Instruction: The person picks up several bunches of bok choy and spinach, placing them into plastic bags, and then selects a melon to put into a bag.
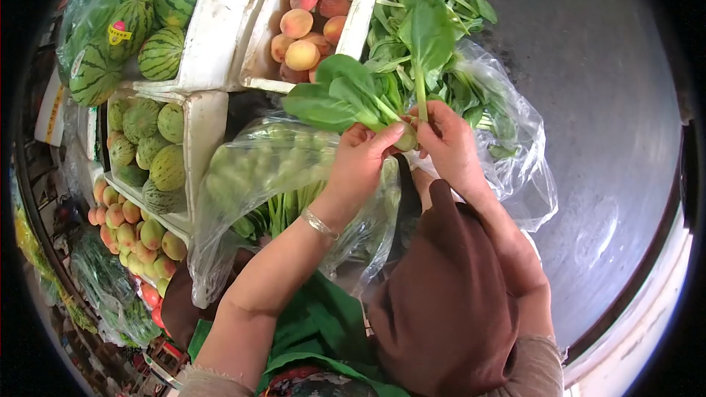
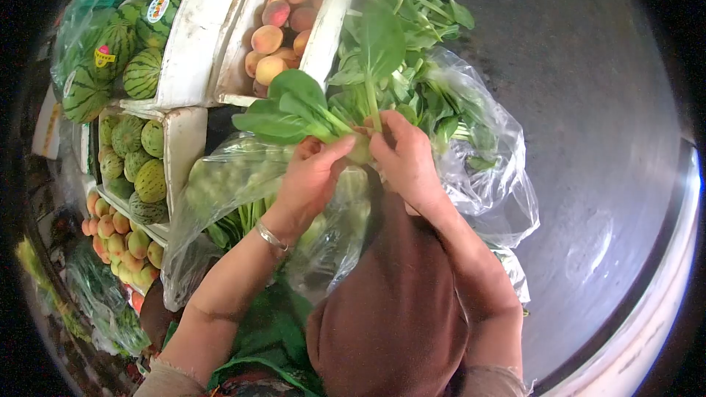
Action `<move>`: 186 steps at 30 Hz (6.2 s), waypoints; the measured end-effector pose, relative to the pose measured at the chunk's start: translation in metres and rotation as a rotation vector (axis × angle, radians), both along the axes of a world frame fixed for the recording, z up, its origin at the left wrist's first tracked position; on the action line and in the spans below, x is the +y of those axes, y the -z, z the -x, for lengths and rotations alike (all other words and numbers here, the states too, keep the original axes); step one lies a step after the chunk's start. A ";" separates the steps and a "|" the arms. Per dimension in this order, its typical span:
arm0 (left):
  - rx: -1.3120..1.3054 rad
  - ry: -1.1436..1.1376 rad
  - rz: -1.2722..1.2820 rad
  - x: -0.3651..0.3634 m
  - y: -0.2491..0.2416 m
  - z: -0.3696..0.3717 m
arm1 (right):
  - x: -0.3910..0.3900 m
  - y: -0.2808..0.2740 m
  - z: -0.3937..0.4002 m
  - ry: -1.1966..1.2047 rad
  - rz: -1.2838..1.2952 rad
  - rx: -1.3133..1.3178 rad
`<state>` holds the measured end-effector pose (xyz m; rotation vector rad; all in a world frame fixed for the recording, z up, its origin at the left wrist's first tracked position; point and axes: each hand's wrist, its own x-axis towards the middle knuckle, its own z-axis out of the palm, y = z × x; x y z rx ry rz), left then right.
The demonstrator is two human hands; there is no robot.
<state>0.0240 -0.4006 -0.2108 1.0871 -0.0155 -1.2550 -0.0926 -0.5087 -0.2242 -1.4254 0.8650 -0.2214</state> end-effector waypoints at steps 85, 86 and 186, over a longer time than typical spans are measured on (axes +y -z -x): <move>-0.049 0.116 -0.184 0.002 -0.005 -0.008 | 0.003 0.014 0.025 -0.062 -0.410 -0.115; -0.050 0.117 -0.183 0.002 -0.004 -0.008 | 0.003 0.016 0.026 -0.022 -0.432 -0.116; 0.223 0.152 -0.107 0.037 -0.011 -0.006 | -0.065 0.061 0.078 0.451 -0.664 -0.253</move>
